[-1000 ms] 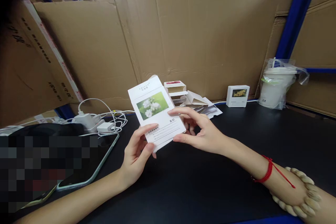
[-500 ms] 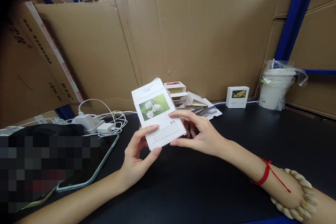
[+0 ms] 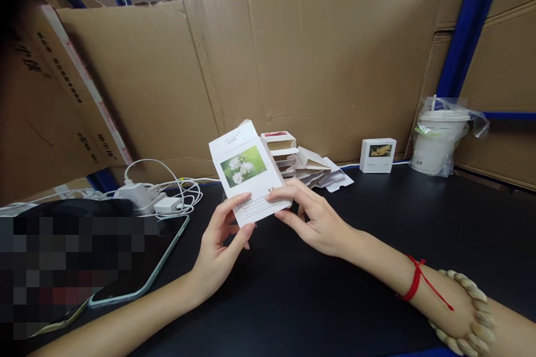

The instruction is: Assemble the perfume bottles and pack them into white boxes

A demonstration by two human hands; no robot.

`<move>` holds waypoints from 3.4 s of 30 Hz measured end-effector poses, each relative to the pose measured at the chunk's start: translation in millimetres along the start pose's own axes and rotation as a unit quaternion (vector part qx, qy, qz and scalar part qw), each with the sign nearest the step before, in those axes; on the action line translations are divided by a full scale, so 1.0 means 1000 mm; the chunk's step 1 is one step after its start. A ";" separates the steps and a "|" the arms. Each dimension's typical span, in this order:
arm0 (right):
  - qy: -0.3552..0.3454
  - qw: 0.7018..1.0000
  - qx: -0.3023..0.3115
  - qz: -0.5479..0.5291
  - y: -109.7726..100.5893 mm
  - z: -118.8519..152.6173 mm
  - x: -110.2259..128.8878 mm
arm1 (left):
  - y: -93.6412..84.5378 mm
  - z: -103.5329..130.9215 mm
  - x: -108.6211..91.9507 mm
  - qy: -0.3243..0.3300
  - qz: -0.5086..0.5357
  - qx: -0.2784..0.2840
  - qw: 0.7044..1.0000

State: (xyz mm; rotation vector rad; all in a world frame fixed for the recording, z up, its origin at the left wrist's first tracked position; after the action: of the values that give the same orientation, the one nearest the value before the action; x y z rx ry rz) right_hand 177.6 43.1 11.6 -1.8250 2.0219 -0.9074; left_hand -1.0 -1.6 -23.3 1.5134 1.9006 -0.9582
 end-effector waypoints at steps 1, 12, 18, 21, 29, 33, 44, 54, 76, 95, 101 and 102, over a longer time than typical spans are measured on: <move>0.007 1.000 0.012 0.000 0.000 0.001 0.000 | 0.000 0.000 -0.001 -0.006 -0.003 -0.003 1.000; -0.052 0.990 0.107 0.082 0.001 0.001 0.009 | 0.002 -0.003 0.000 -0.101 0.004 -0.015 0.995; -0.013 0.985 0.154 0.071 0.001 0.000 0.009 | 0.002 -0.010 0.004 -0.172 0.001 -0.059 0.983; 0.012 0.987 0.143 0.067 0.002 0.001 0.002 | 0.000 -0.013 0.010 -0.179 -0.020 -0.078 0.981; 0.029 0.987 0.060 0.146 -0.001 0.001 -0.010 | -0.002 -0.012 0.020 -0.218 -0.031 -0.068 0.973; 0.055 0.980 0.015 0.192 -0.005 -0.001 -0.013 | -0.003 -0.010 0.023 -0.203 -0.084 -0.110 0.969; 0.159 0.912 -0.081 0.370 -0.023 0.004 -0.050 | -0.008 -0.011 0.012 0.003 -0.206 -0.249 0.946; 0.254 0.908 0.007 0.332 -0.023 0.025 -0.089 | -0.001 0.001 -0.014 0.394 -0.281 0.044 0.874; -0.183 0.941 -0.079 0.274 -0.011 -0.004 -0.003 | 0.007 -0.007 0.000 -0.217 0.129 0.161 0.954; -0.225 0.972 0.064 0.026 0.007 -0.004 0.034 | 0.007 -0.013 0.016 -0.343 0.201 0.213 0.893; -0.258 0.961 0.099 0.018 0.011 -0.001 0.046 | 0.007 -0.013 0.012 -0.389 0.152 0.170 0.893; -0.257 0.961 0.102 0.019 0.012 0.000 0.046 | 0.006 -0.014 0.011 -0.381 0.136 0.170 0.898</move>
State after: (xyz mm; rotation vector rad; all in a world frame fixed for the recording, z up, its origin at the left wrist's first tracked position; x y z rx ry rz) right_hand 160.0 -1.5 13.7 -1.6832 1.5719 -0.5303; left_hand 2.9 16.4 -24.5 1.2511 0.9734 -1.5168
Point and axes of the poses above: each hand's wrist, its own z-axis away from the middle knuckle, its own y-axis out of the palm, x = y × z, the point moved 1 cm from there along -z, towards the middle knuckle, and after that the axes turned 4 degrees about -y, right-handed, at the moved point
